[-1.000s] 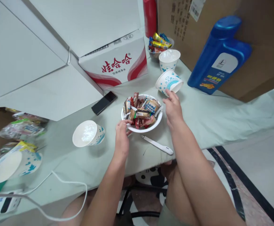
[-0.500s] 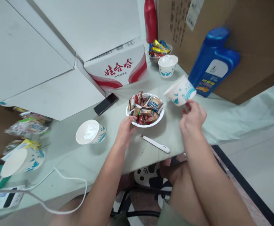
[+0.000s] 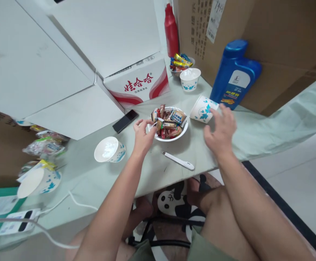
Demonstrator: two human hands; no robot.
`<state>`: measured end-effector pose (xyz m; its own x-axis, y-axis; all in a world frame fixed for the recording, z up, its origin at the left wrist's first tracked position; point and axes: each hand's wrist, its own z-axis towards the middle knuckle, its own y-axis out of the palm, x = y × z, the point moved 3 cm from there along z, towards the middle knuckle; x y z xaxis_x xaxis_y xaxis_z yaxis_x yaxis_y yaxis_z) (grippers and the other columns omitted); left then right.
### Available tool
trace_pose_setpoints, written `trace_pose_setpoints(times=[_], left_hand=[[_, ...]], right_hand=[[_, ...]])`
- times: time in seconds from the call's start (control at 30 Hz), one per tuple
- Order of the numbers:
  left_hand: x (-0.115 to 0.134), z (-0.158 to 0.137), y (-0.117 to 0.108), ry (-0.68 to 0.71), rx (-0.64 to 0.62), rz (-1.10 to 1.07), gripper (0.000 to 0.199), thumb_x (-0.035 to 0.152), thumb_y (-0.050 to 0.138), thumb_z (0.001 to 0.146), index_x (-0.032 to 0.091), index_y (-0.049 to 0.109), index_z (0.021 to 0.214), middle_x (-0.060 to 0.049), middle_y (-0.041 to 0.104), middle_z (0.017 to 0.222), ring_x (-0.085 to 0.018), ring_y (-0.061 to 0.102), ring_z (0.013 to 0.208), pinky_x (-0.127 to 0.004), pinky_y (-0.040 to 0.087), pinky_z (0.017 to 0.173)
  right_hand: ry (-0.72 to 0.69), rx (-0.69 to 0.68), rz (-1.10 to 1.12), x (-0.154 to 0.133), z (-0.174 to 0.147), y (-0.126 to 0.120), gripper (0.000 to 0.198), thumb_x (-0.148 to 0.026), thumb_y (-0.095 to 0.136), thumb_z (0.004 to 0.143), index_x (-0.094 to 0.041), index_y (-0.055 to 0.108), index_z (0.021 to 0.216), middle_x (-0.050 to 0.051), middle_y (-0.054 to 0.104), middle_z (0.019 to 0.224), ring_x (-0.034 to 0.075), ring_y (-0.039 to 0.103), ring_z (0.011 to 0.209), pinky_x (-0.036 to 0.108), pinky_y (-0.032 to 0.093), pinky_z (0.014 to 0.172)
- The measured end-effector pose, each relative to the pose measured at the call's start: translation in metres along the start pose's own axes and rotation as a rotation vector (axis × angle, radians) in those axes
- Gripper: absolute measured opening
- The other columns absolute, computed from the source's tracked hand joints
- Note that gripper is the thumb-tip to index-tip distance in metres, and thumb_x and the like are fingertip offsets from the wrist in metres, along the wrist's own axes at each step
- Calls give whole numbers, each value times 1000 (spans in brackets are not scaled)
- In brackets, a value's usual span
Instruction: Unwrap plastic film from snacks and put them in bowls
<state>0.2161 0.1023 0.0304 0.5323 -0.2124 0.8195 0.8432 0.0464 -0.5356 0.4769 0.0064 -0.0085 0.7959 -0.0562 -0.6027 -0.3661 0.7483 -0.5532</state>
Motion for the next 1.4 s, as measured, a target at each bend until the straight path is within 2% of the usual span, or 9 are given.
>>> trace_pose_setpoints(times=[0.1,0.17,0.37,0.6,0.73,1.03,1.13,1.27,1.4], left_hand=[[14,0,10,83,-115,145,31,28,67,77,23,67,107,-13,35,144,-32,26,151,-48,28,123],[19,-4,18,121,-192,224,41,30,71,75,24,65,115,-13,28,151,-35,21,154,-51,24,124],[14,-10,33,232,-283,342,65,35,81,68,26,60,129,-15,18,159,-42,14,156,-58,22,124],[14,0,47,267,-302,350,73,41,83,67,27,57,133,-15,13,161,-42,10,156,-57,22,124],[19,18,60,252,-329,337,72,40,85,63,27,58,129,-14,15,161,-42,11,156,-58,22,123],[28,75,98,289,-382,343,72,40,87,60,26,59,124,-15,17,162,-42,12,156,-56,22,124],[31,91,113,320,-363,364,70,40,87,60,26,60,123,-14,19,163,-43,16,155,-54,23,124],[36,111,134,330,-372,375,70,42,86,60,26,61,124,-13,21,164,-41,15,156,-53,19,125],[43,130,151,331,-376,363,67,42,84,62,27,61,123,-11,24,163,-40,13,156,-53,17,126]], right_hand=[[38,-164,-103,-16,2,25,63,-23,50,77,-26,52,140,11,48,153,38,29,147,66,21,114],[109,-149,-134,-16,1,27,63,-25,50,79,-25,51,142,13,52,146,39,31,144,67,19,113],[261,47,-91,12,-11,-4,73,-47,57,79,-14,44,144,21,46,128,41,45,125,66,34,106],[217,-195,5,4,-14,8,87,-59,66,73,-21,40,146,18,42,141,38,47,131,58,44,106],[255,-202,19,2,-14,10,101,-60,72,65,-19,37,150,19,43,143,39,48,131,59,45,105],[583,-5,272,45,-16,8,51,-56,41,92,-22,60,126,14,59,132,34,51,131,59,36,115],[450,103,136,25,-14,-3,54,-51,45,93,-20,51,136,18,48,145,34,43,140,63,29,118],[40,219,195,-26,-29,-12,45,-33,49,91,-25,45,136,16,49,135,34,47,135,64,39,111],[-265,70,452,-76,-49,-7,40,-18,54,79,-28,51,118,8,55,104,29,61,105,54,55,88]])
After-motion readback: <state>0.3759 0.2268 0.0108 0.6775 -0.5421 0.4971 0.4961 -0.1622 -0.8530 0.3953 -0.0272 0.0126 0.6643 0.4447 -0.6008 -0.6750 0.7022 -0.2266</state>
